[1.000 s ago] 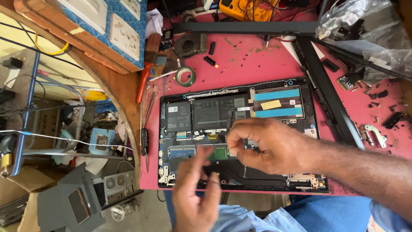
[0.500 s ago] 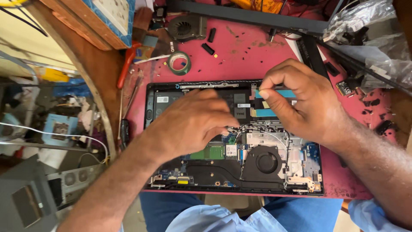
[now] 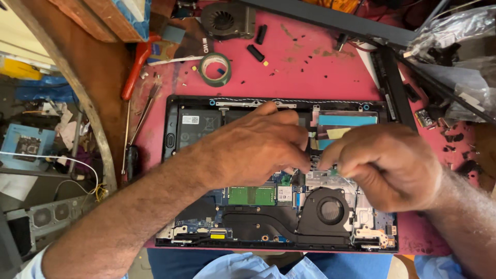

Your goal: The person manipulates internal components of a laptop with their hands, including reconnecting ribbon cables and pressing down on various internal parts while the laptop lies open on a workbench.

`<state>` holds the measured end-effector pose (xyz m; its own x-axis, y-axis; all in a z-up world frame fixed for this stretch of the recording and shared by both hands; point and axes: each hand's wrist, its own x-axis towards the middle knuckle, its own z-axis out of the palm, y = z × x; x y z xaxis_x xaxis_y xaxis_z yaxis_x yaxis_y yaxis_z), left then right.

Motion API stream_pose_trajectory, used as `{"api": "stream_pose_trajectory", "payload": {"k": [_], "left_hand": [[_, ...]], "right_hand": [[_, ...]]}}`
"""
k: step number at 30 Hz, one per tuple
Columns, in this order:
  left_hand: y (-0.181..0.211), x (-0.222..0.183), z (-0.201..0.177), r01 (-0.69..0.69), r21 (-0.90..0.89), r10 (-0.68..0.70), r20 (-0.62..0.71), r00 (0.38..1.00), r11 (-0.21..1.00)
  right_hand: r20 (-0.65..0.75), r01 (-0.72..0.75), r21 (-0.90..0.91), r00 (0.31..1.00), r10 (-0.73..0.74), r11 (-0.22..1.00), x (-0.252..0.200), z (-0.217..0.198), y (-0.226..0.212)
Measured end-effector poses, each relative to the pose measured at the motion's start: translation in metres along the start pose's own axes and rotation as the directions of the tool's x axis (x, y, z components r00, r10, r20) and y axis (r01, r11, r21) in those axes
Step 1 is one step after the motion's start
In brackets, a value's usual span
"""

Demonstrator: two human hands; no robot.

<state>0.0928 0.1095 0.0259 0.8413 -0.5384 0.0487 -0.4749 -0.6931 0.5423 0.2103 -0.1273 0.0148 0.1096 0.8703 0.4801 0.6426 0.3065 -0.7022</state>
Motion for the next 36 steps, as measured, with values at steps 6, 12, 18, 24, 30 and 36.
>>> {"api": "stream_pose_trajectory", "payload": {"k": [6,12,18,24,30,36], "left_hand": [[-0.004,0.000,0.002,-0.084,0.080,0.087,-0.036,0.996,0.993],[-0.011,-0.002,0.005,-0.103,0.072,0.106,-0.039,0.994,0.992],[-0.013,-0.008,0.008,-0.091,0.009,0.092,-0.054,0.994,0.996],[-0.014,-0.007,0.013,-0.091,0.055,0.095,-0.082,0.992,0.994],[-0.014,-0.010,0.015,-0.091,0.030,0.093,-0.088,0.992,0.995],[-0.017,-0.016,0.008,-0.065,0.050,0.066,-0.030,0.997,0.997]], "right_hand": [[0.232,-0.068,-0.005,0.970,0.067,0.998,0.003,0.004,-0.008],[0.412,0.108,-0.104,0.910,-0.055,0.989,0.008,0.004,-0.012],[0.435,0.092,-0.185,0.900,-0.002,0.978,0.010,0.005,-0.010],[0.304,0.137,-0.079,0.947,-0.107,0.987,0.019,0.004,-0.012],[0.305,0.133,-0.117,0.948,-0.092,0.984,0.021,0.008,-0.008],[0.260,0.167,-0.076,0.955,-0.143,0.983,0.014,0.008,-0.003]]}}
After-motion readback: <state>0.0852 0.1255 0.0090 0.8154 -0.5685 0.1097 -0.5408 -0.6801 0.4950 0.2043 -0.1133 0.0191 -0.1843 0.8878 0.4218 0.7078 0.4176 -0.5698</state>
